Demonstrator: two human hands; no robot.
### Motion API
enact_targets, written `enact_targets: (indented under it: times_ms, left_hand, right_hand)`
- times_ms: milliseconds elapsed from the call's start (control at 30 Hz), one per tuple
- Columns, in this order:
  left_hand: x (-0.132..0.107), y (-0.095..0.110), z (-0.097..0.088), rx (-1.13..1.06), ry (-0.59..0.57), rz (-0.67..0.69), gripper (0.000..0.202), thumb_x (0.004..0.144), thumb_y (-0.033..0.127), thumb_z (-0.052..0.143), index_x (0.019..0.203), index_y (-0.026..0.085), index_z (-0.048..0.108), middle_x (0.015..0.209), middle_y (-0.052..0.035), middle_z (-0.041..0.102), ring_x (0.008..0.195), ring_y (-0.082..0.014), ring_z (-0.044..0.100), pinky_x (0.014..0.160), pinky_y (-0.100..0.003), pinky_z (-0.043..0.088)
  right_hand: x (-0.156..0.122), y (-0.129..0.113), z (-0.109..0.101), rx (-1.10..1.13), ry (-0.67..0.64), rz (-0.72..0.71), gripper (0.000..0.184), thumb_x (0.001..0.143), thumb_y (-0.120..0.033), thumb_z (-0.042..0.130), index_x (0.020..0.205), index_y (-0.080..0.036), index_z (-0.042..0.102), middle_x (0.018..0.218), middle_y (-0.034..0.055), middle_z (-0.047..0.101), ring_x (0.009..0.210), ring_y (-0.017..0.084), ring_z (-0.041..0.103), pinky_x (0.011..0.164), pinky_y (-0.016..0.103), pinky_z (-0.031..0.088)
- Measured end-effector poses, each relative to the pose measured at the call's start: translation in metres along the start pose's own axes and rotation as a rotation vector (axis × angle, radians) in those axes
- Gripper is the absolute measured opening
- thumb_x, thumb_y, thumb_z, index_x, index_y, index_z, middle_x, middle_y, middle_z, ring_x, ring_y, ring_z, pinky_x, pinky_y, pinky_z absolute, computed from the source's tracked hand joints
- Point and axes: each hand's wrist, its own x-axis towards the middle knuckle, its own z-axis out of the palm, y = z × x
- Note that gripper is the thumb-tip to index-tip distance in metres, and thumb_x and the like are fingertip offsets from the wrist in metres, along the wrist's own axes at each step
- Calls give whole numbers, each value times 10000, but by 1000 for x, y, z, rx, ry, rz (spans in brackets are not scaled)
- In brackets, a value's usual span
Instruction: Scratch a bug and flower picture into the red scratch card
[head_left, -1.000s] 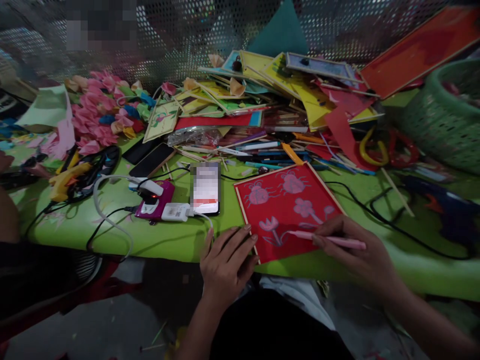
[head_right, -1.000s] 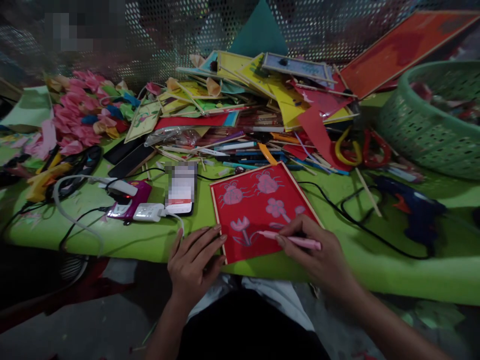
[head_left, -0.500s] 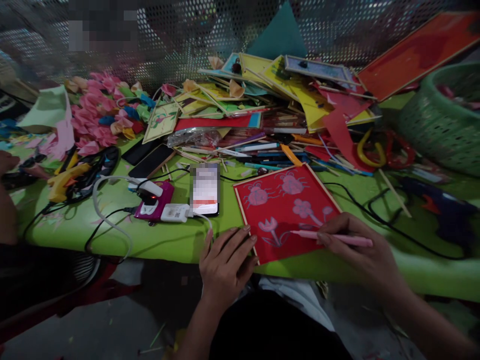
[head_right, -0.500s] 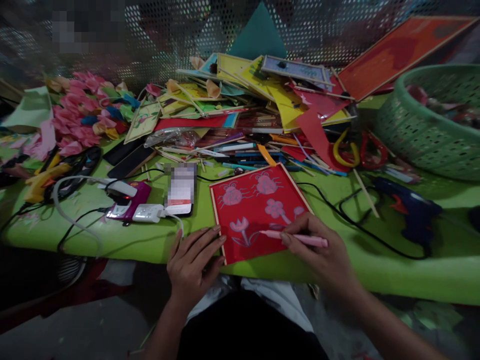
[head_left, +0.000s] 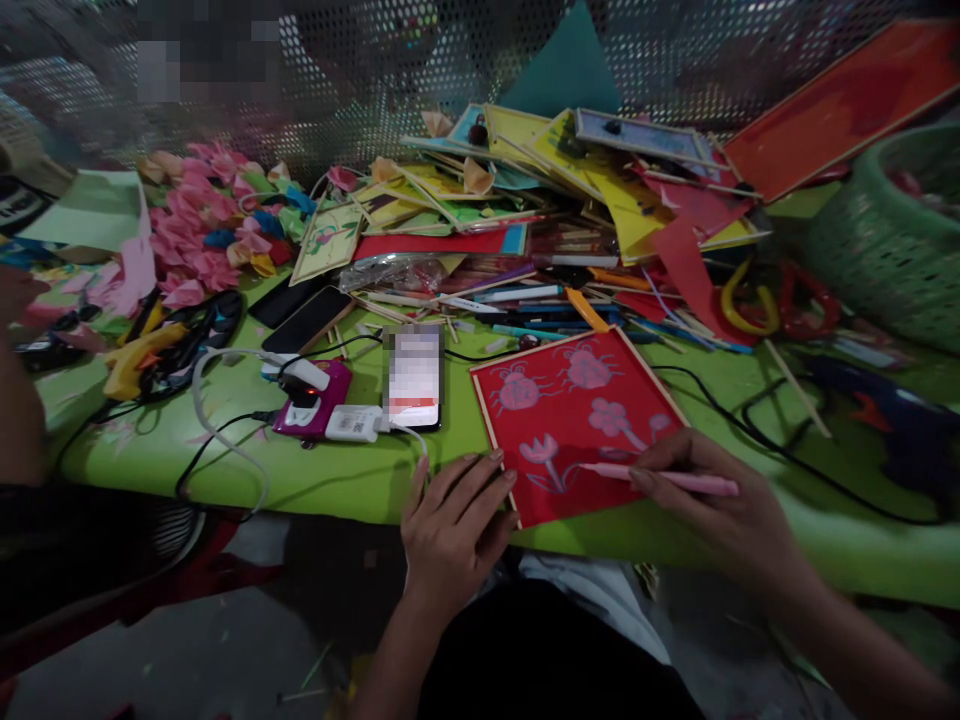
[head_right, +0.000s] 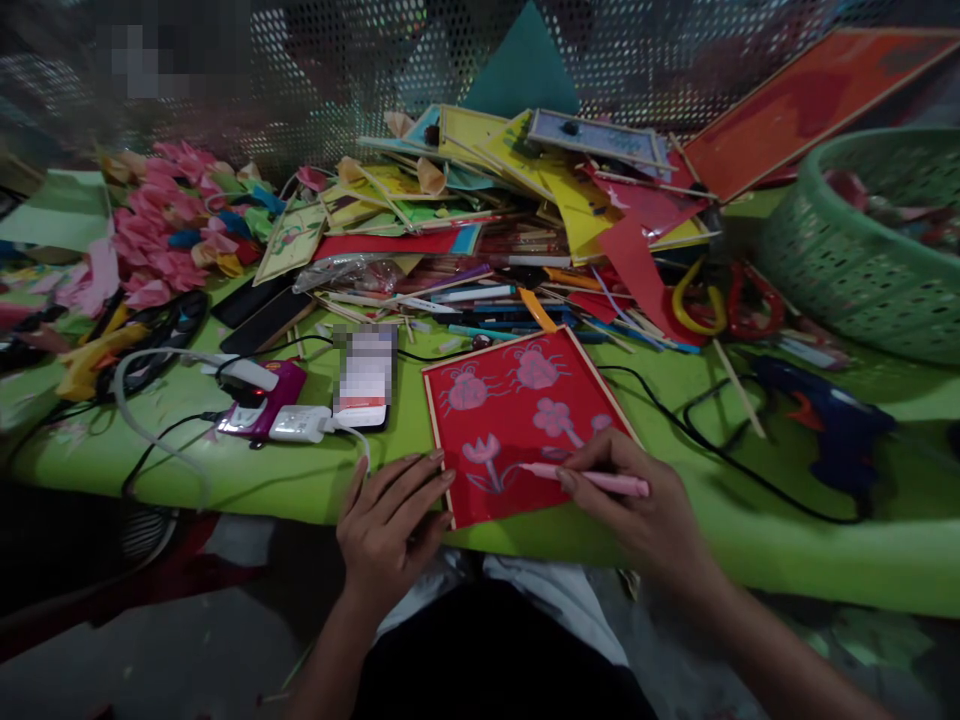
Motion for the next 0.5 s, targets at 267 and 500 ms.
enact_targets:
  times_ms: [267,500]
  left_hand:
    - [1,1,-1,-5,2,-7,277,1015,317,637,1272,297,738,1297,-3,777,1218,-208,702,1324,-449,222]
    - [1,1,-1,-5,-4,5,268,1016,316,638,1262,291,742,1306,3,773,1221,-207,700,1327,-447,210]
  right_hand:
    - [0,1,0,-12,-30,-5,259,852,-472,802,754,-251,709,673,8,708,590,183,651,545,287,502]
    - [2,-2,2,1,-59,-17,306,854,-525,798,744,-253,712,670,14,709,595,180,654,546,278,513]
